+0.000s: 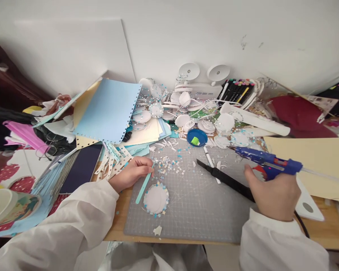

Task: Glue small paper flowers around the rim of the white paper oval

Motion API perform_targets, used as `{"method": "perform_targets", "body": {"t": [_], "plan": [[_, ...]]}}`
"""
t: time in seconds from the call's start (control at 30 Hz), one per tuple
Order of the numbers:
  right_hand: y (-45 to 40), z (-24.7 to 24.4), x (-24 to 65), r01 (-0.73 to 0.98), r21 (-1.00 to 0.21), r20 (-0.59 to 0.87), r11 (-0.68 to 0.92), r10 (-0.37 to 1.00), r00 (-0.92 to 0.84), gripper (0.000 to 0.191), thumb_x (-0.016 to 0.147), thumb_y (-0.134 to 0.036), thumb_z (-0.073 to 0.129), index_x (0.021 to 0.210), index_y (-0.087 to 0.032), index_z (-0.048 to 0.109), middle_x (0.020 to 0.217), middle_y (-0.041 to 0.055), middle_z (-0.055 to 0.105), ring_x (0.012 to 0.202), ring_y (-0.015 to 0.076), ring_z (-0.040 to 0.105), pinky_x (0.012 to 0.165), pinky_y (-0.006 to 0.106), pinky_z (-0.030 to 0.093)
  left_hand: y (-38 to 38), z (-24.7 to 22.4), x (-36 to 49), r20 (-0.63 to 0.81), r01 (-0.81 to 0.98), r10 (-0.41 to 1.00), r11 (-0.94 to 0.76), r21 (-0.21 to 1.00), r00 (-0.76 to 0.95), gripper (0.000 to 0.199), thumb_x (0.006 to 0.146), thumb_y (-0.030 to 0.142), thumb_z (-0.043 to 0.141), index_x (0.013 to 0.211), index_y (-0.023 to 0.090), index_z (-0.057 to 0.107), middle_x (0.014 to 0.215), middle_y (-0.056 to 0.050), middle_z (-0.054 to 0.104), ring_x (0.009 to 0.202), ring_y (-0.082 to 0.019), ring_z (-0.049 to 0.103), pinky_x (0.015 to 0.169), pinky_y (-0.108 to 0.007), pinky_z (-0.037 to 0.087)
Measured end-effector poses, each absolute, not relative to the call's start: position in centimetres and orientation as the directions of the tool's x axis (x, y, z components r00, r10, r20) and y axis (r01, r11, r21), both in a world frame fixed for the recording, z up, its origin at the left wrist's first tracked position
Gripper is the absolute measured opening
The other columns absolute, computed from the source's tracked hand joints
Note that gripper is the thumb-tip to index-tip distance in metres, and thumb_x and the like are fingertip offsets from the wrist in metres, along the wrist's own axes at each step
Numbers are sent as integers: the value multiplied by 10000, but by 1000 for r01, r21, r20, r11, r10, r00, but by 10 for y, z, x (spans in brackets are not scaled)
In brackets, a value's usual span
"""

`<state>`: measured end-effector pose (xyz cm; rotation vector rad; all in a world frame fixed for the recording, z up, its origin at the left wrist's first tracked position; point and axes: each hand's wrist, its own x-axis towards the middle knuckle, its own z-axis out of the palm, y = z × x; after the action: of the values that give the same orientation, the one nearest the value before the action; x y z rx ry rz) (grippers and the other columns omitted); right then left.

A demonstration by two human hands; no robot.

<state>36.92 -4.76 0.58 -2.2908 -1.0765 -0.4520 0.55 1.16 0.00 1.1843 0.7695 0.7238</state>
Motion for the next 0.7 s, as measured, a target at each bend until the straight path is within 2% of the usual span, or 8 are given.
{"method": "perform_targets", "body": {"t": [0.1, 0.17, 0.23, 0.3, 0.4, 0.53, 0.7], "plan": [[-38, 19, 347, 697, -493, 406, -521, 571, 714, 276, 517, -410, 726, 563, -235, 518, 538, 92, 541, 604, 303, 585, 571, 407, 382, 12, 2, 5, -136, -45, 814, 195, 980, 565, 213, 684, 269, 653, 548, 110, 613, 474, 42, 400, 459, -62, 306, 463, -214, 203], [-33, 23, 323, 704, -577, 389, -414, 618, 683, 297, 510, -429, 706, 534, -235, 482, 520, 66, 533, 574, 262, 572, 553, 378, 387, 12, 4, 5, -137, -29, 803, 189, 982, 580, 211, 677, 265, 662, 544, 108, 615, 485, 31, 443, 467, -67, 350, 462, -208, 234], [-30, 22, 296, 727, -649, 375, -224, 738, 561, 252, 548, -427, 662, 564, -211, 533, 554, 56, 574, 550, 214, 564, 551, 343, 411, 12, 5, 4, -148, -14, 789, 195, 981, 596, 213, 674, 260, 665, 535, 110, 605, 499, 19, 487, 475, -73, 392, 462, -203, 261], [-30, 17, 272, 749, -655, 376, -95, 820, 432, 257, 582, -444, 629, 544, -209, 532, 498, 22, 550, 472, 174, 515, 504, 314, 396, 13, 4, 3, -161, 1, 776, 202, 979, 609, 208, 670, 252, 666, 532, 110, 600, 502, 14, 509, 473, -76, 412, 456, -198, 273], [-31, 5, 250, 777, -630, 400, 10, 861, 314, 271, 599, -413, 604, 477, -225, 453, 401, -21, 465, 385, 142, 440, 432, 286, 361, 14, 3, 1, -173, 14, 756, 211, 977, 632, 190, 666, 248, 662, 548, 107, 614, 508, 7, 533, 467, -77, 425, 452, -196, 285], [-33, -7, 245, 780, -620, 441, 83, 859, 259, 241, 598, -369, 588, 479, -228, 434, 382, -32, 447, 363, 133, 436, 406, 269, 365, 16, 4, 0, -159, 22, 711, 198, 980, 685, 188, 685, 243, 644, 562, 102, 625, 536, -4, 558, 481, -79, 442, 463, -198, 295], [-34, -12, 250, 789, -607, 460, 97, 852, 250, 192, 612, -332, 585, 511, -214, 473, 406, -17, 489, 373, 139, 464, 413, 265, 382, 17, 10, 1, -154, 68, 689, 150, 986, 708, 192, 680, 234, 635, 545, 101, 606, 514, 8, 506, 493, -78, 411, 475, -207, 277]]}}
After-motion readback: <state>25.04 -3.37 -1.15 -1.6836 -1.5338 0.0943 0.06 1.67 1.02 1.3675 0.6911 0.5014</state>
